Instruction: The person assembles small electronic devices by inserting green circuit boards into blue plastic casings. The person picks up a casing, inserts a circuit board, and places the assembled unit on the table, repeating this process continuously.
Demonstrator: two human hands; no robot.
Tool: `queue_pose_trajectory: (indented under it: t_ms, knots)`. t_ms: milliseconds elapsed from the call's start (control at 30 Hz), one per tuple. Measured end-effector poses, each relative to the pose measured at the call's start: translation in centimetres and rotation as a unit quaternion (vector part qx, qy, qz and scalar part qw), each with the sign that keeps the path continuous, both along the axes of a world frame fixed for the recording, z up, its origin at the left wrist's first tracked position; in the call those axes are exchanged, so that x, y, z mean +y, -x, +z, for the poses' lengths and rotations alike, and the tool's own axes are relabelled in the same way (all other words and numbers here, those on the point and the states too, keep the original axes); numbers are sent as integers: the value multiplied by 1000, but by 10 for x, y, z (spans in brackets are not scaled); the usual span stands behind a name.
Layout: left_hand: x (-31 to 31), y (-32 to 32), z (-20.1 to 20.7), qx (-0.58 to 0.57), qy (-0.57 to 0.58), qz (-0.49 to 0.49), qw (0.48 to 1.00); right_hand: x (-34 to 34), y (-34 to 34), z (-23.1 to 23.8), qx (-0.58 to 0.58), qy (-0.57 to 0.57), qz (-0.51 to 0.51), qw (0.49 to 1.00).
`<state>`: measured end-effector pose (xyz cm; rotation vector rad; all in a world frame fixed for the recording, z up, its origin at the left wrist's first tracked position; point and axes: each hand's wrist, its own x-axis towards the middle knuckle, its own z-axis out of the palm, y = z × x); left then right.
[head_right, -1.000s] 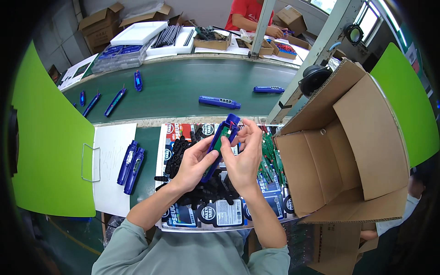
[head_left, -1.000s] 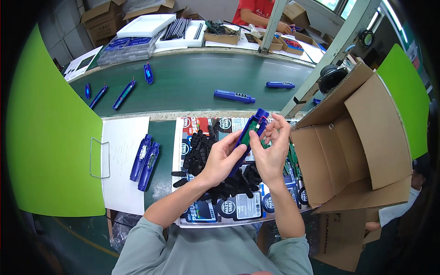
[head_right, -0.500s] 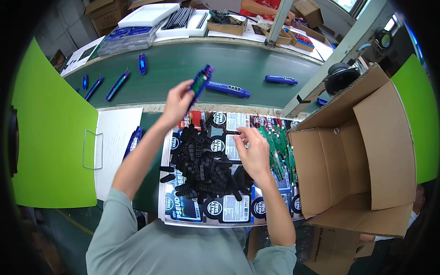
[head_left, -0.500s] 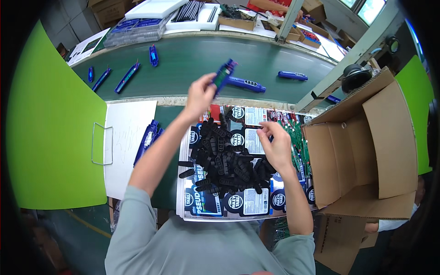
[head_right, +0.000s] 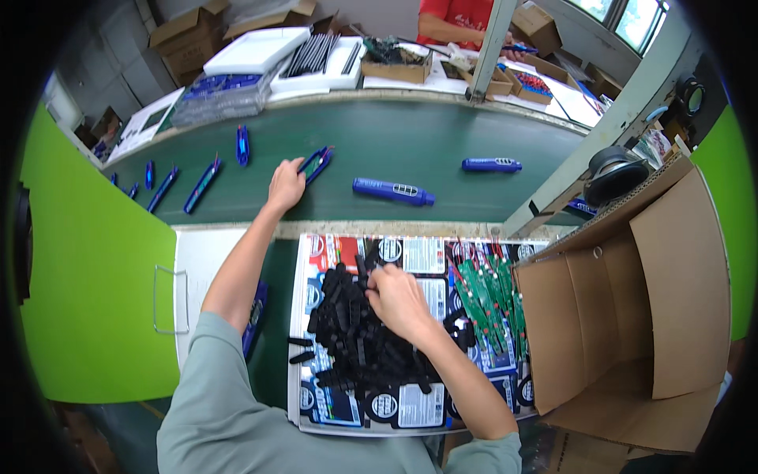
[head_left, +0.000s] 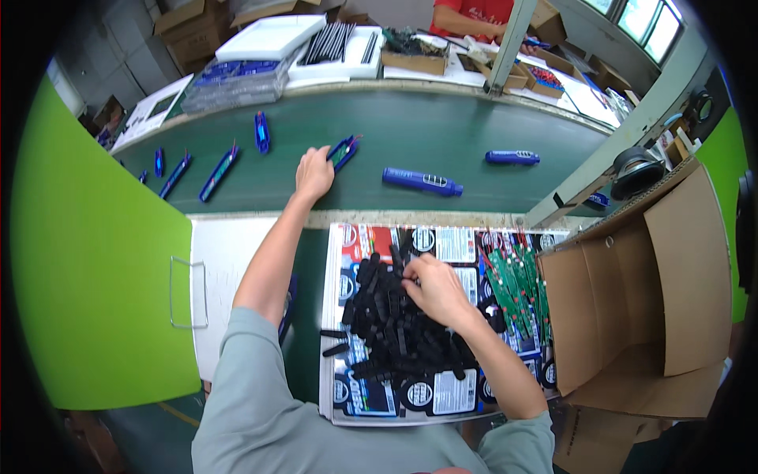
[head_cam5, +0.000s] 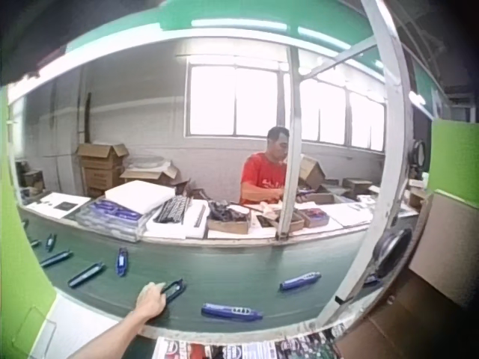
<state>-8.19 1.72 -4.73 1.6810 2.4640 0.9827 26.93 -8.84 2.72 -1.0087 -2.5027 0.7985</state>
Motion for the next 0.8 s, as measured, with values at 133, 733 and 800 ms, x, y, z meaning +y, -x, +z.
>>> queue_pose_trajectory:
  t_ms: [133,733,800]
  knots:
    - [-8,-21,34,167,-75,-30,983,2,-12,15,-9,-6,-39,999]
    - [-83,-196,109,-542,19,-337,770,13,-80,61,305,-85,-217,924]
    - [-114,-210,114,-564,27,-325,759,8,-72,74,323,-91,-212,918]
